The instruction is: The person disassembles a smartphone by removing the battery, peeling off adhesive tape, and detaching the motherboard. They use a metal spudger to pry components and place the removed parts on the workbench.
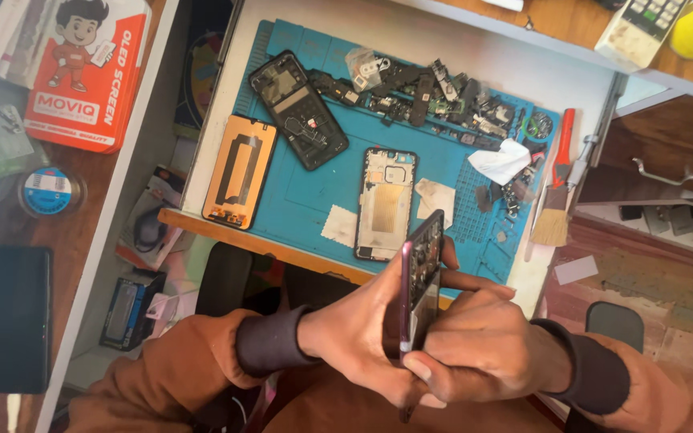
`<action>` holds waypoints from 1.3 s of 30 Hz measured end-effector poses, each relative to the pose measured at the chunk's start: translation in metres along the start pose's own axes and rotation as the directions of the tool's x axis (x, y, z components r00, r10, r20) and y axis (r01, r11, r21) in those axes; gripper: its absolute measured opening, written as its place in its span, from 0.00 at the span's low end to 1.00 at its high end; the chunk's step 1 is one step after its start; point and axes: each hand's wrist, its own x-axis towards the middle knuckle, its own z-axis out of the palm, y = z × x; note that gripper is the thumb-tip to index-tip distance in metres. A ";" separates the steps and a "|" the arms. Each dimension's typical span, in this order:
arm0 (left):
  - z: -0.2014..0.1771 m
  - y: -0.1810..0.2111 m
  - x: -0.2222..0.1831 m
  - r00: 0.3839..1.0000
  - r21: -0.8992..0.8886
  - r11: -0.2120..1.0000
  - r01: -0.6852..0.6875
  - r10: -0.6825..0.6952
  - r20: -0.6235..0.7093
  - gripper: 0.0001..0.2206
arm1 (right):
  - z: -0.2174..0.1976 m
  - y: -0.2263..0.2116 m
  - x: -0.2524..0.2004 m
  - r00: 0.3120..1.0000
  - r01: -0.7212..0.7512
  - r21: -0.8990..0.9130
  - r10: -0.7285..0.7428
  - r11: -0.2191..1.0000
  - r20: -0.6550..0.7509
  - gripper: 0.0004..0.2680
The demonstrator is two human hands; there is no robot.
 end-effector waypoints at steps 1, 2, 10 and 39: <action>0.000 -0.001 0.001 1.000 -0.070 0.998 0.003 -0.002 0.020 0.54 | 0.003 0.000 -0.002 1.000 0.015 0.002 -0.015 1.000 -0.015 0.07; 0.002 -0.002 0.002 0.999 -0.157 0.988 0.010 -0.005 0.033 0.55 | 0.004 -0.001 -0.004 0.999 0.026 0.002 -0.026 1.000 -0.028 0.07; 0.004 -0.005 0.003 1.000 -0.175 0.985 0.007 -0.002 0.028 0.51 | 0.010 -0.001 -0.011 1.000 0.020 0.081 -0.019 0.997 -0.005 0.06; 0.002 0.014 0.008 0.997 -0.297 0.952 0.069 -0.078 -0.019 0.36 | 0.020 0.009 -0.022 0.991 0.136 0.054 -0.135 0.989 -0.013 0.02</action>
